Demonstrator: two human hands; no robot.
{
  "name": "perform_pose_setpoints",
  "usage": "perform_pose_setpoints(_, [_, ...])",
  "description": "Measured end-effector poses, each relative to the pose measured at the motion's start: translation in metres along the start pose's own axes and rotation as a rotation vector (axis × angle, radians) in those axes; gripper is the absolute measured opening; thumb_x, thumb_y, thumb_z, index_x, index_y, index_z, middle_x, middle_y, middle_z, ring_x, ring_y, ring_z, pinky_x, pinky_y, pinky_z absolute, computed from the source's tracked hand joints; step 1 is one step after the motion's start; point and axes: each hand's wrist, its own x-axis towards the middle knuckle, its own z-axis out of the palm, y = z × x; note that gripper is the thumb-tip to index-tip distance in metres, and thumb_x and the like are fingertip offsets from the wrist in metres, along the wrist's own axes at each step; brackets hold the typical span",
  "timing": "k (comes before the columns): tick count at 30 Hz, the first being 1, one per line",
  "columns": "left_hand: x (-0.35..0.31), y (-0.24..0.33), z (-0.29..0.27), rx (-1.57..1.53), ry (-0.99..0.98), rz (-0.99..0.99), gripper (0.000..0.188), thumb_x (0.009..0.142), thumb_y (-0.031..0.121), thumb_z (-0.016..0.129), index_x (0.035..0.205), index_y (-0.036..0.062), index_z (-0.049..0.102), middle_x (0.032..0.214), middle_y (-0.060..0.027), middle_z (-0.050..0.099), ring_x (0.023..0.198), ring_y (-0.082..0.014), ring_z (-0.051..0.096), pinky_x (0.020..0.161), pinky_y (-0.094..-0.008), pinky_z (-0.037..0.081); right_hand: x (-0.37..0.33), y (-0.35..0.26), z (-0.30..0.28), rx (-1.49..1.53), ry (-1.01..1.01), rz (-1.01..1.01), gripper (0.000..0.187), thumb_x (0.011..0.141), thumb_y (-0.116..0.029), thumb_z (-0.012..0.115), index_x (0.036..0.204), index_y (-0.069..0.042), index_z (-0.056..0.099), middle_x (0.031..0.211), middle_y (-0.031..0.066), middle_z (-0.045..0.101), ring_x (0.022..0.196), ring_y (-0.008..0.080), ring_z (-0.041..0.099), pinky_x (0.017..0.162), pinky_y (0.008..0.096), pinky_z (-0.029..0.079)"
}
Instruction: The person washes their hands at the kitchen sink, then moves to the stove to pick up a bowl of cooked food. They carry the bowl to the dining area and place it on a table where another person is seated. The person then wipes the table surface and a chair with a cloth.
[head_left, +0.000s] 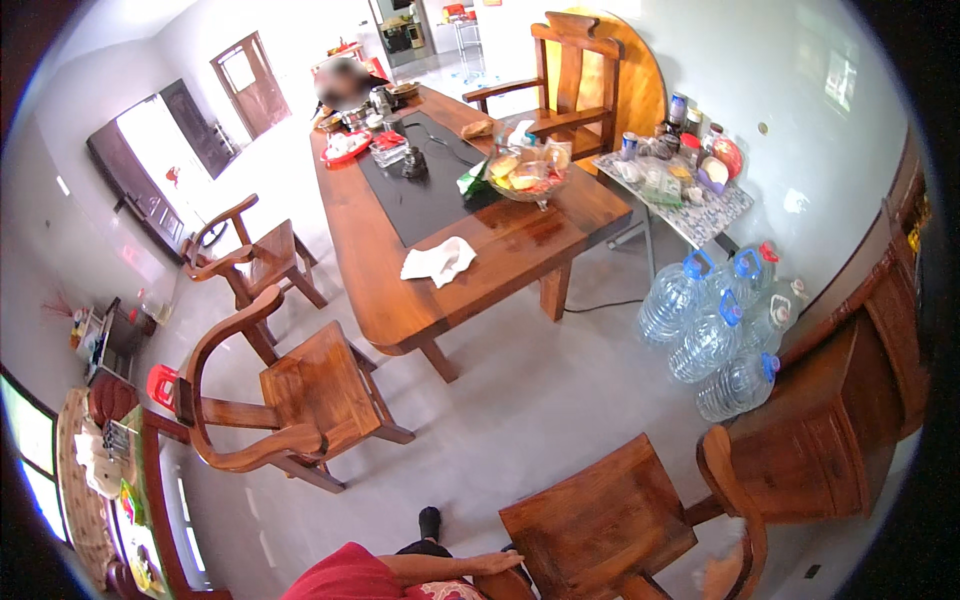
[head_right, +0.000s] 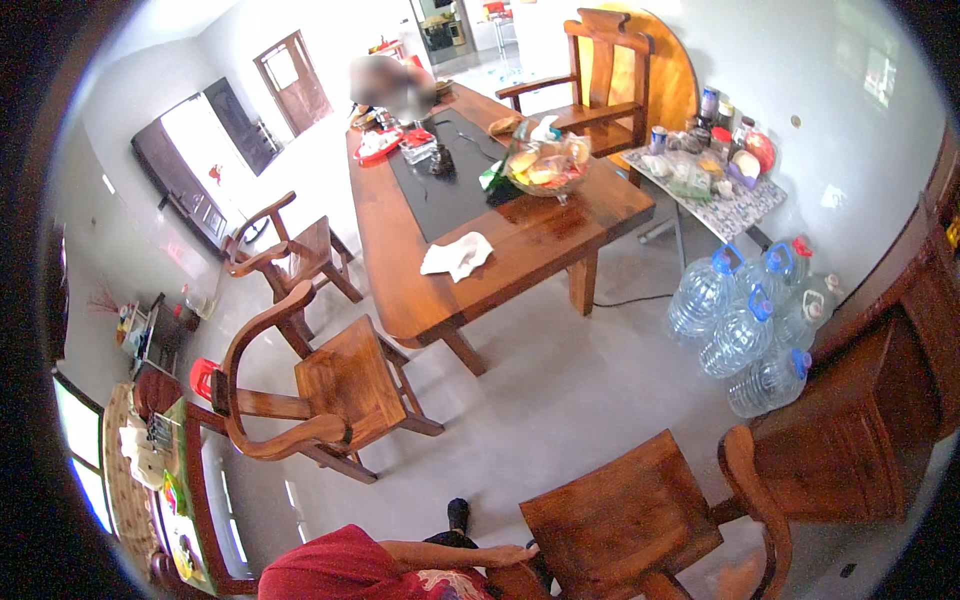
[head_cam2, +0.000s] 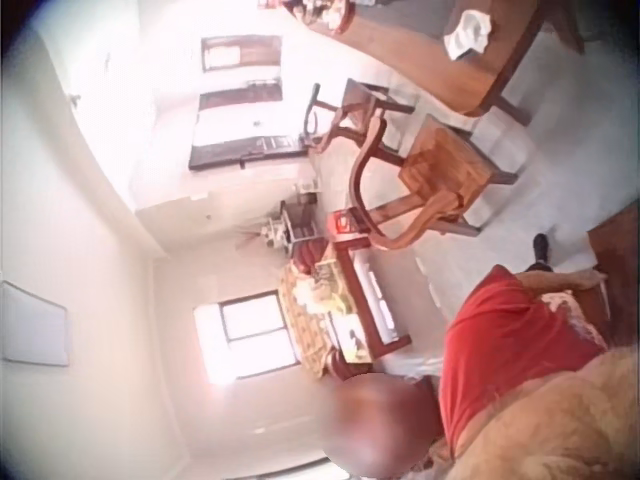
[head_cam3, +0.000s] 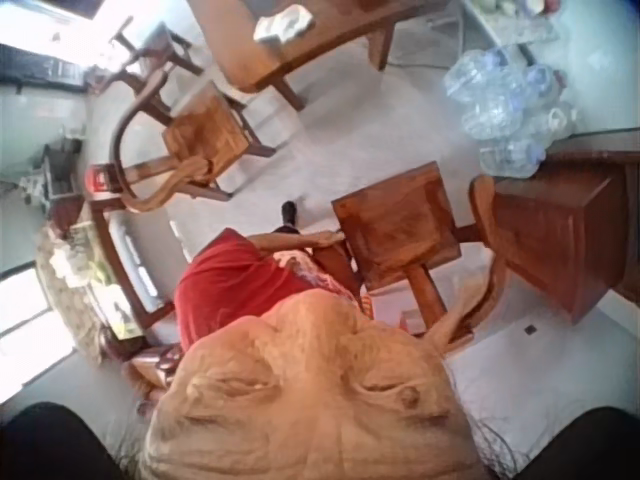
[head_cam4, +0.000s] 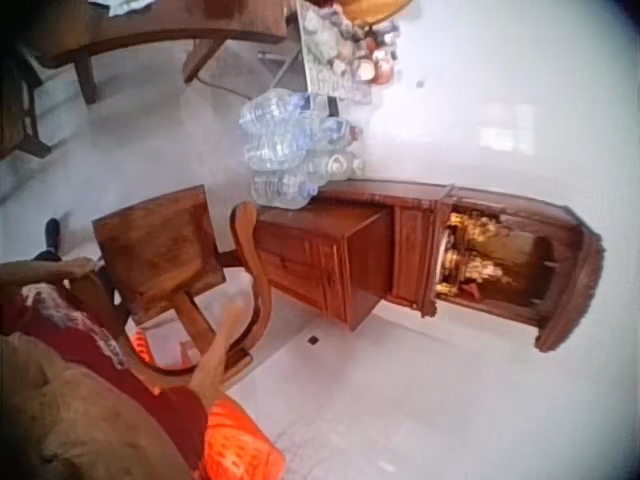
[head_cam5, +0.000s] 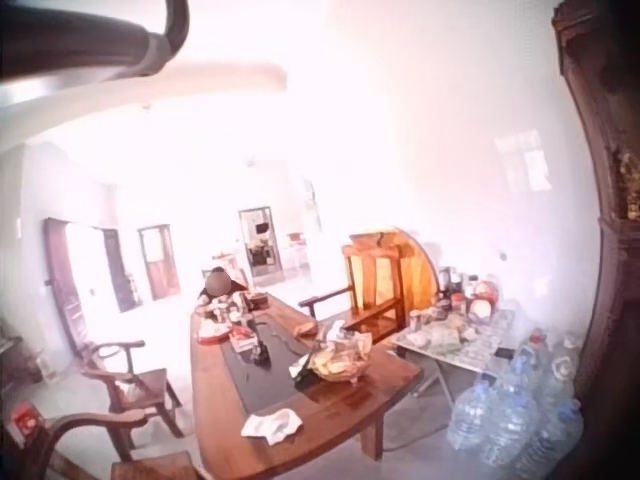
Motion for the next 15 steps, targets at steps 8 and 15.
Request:
perform_pose_setpoints(8, [-0.113, 0.034, -0.083, -0.426, -0.218, -0.058, 0.092, 0.074, 0.081, 0.024, 0.14, 0.0177, 0.029, 0.137, -0.013, 0.038, 0.123, -0.0311, 0.036, 0.096, -0.0514, 0.03, -0.249, -0.205, 0.102, -0.015, -0.734, -0.414, 0.054, 0.059, -0.022, 0.076, 0.105, -0.005, 0.054, 0.1, 0.0178, 0.05, 0.096, 0.0373, 0.049, 0.078, 0.0462, 0.042])
perform_pose_setpoints(15, [-0.228, -0.086, -0.204, -0.478, 0.109, -0.063, 0.076, 0.079, 0.069, 0.042, 0.133, 0.0156, 0.035, 0.123, -0.0095, 0.048, 0.105, -0.0259, 0.049, 0.083, -0.0412, 0.041, -0.351, -0.237, 0.103, -0.326, -0.498, -0.969, 0.049, 0.074, -0.022, 0.059, 0.12, -0.013, 0.048, 0.086, 0.0123, 0.054, 0.081, 0.0327, 0.054, 0.07, 0.0457, 0.045])
